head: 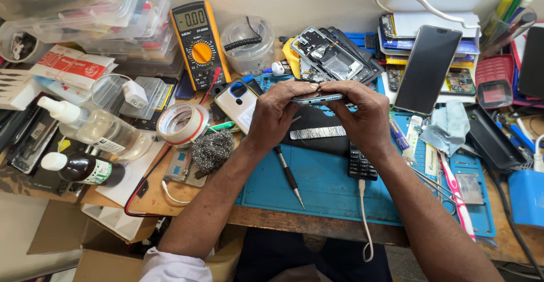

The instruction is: The person uses a screwdriver to unscrew and open a feature phone on a repair mat, then sets it aside. They pick up a smartphone, power it on, and tap and dial on its screen to test the device before placing it back on the bench.

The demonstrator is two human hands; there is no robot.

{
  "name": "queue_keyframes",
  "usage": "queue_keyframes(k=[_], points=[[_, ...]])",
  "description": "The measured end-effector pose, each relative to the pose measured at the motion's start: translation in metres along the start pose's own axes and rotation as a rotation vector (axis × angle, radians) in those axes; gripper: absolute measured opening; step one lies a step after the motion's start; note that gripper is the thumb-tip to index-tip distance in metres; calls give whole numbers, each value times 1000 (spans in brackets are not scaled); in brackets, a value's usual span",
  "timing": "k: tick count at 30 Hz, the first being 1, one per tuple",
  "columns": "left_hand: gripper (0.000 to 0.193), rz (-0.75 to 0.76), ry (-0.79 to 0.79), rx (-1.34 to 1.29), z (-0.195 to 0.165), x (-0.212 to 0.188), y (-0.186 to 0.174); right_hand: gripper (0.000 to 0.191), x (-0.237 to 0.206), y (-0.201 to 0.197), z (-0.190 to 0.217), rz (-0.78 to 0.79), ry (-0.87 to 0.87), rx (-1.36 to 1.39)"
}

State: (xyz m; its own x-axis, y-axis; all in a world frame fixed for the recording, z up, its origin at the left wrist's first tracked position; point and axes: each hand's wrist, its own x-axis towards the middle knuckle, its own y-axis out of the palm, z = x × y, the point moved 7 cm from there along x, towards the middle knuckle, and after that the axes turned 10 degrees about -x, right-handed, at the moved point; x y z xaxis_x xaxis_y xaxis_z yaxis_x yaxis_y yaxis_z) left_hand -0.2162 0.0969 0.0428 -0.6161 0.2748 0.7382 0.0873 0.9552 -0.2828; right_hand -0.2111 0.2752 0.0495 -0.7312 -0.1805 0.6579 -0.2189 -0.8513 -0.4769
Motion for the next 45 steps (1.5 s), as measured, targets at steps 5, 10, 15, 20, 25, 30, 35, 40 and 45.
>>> queue_keyframes(k=[5,10,15,20,25,30,35,40,45], points=[[23,0,-7,9,0,-1,3,29,-1,0,-2,14,18,9],[25,-6,-19,20,-1,-1,5,28,-1,-1,-2,8,4,-20],[26,-11,-15,32,-3,-3,5,29,-1,1,-3,12,5,-11],[27,-4,4,102,-9,-3,3,29,-2,5,-7,33,43,-7],[28,-13,16,155,-16,-3,2,30,-4,7,-8,39,67,26],[29,-19,22,198,-21,-2,2,31,-4,8,-8,40,79,62],[41,18,95,234,-25,-6,3,37,-7,3,-3,13,-37,60],[54,60,77,172,-22,-13,7,47,-5,1,11,23,-57,199],[53,9,141,115,-34,-20,-1,28,-2,-82,30,-119,-23,-77]])
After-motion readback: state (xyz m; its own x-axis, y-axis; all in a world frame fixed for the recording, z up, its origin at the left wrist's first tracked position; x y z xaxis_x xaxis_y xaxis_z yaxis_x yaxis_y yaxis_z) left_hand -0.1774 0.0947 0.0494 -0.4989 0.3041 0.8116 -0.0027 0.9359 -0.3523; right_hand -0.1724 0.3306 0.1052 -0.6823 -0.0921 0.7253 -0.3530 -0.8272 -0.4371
